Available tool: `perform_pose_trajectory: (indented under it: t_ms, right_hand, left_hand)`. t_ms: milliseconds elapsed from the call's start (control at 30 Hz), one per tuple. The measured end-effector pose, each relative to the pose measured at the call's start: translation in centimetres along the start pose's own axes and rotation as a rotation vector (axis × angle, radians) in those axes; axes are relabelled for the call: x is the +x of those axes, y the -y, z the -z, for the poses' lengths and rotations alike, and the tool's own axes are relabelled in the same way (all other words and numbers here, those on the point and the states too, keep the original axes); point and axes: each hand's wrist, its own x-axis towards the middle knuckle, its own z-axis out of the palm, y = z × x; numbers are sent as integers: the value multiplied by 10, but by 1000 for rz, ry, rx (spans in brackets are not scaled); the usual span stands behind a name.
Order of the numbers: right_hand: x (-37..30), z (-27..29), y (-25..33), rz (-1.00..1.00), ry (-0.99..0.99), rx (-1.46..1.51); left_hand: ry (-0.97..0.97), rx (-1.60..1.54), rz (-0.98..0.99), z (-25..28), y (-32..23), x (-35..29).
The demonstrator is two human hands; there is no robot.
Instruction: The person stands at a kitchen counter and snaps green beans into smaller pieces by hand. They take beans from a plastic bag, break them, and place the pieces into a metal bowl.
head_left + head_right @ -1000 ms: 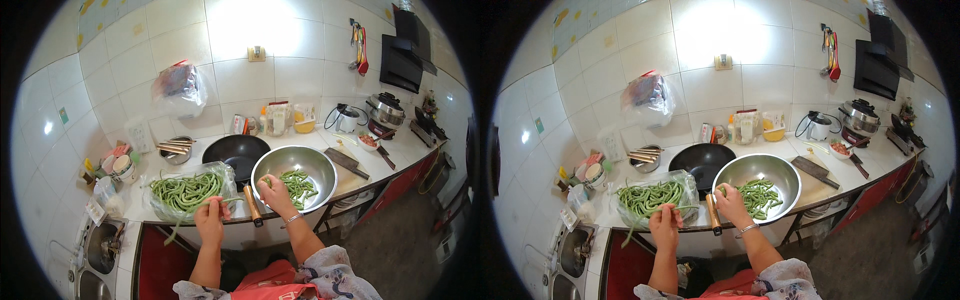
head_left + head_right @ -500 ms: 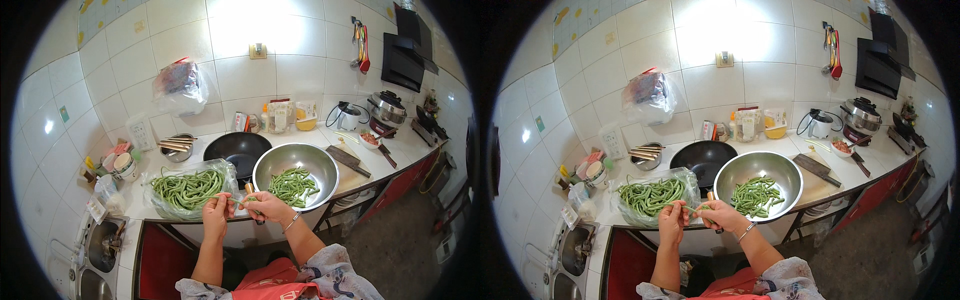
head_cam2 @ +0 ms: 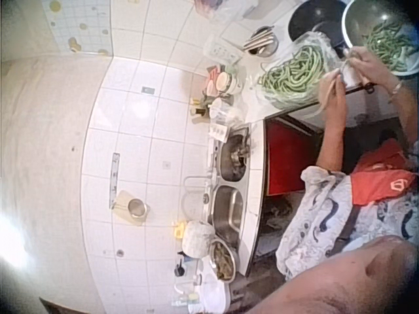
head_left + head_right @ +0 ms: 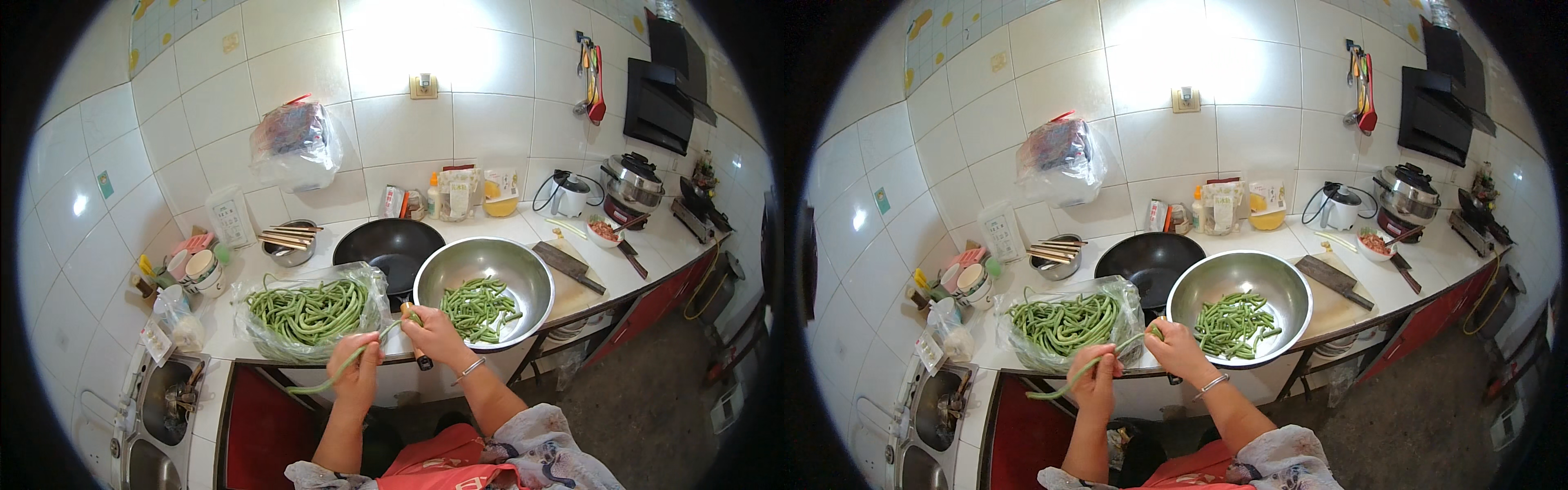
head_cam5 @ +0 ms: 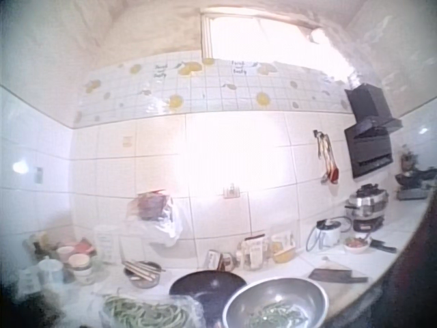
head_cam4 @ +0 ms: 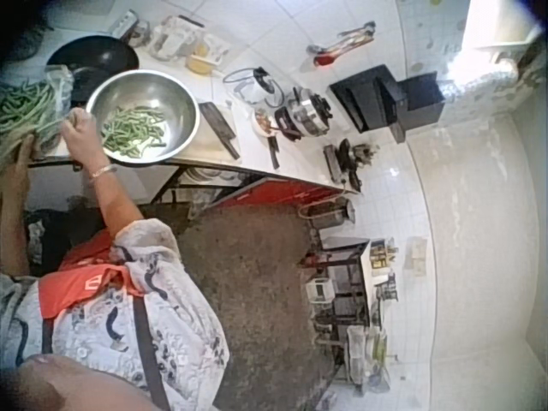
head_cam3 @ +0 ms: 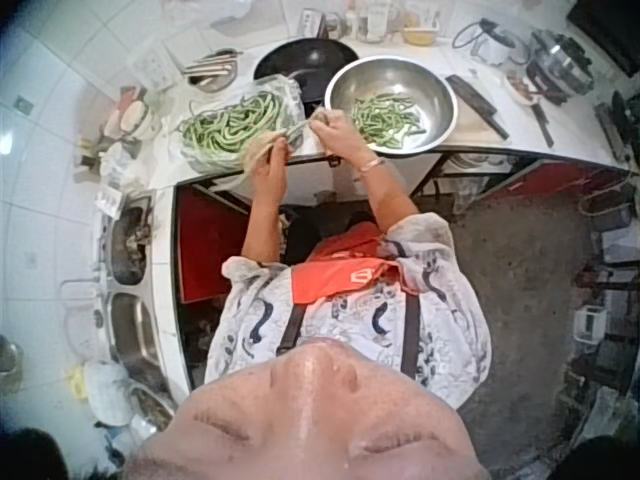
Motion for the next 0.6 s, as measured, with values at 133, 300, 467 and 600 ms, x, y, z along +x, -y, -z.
perform_pose_trajectory:
  t_ms: [133,300,467,600]
  right_hand:
    - [4,-2,3,-35,-172,-113]
    - [8,18,-13,-350,-201,269]
    - [-2,14,22,-519,117,656]
    - [-10,14,18,-488,336,742]
  left_hand:
    - [60,209,-182,-4,11,-6]
    - [-9,67,-120,-5,6,-6]
    - [-7,-362,366,-9,6,3]
    - [-14,-389,468,-7,10,6]
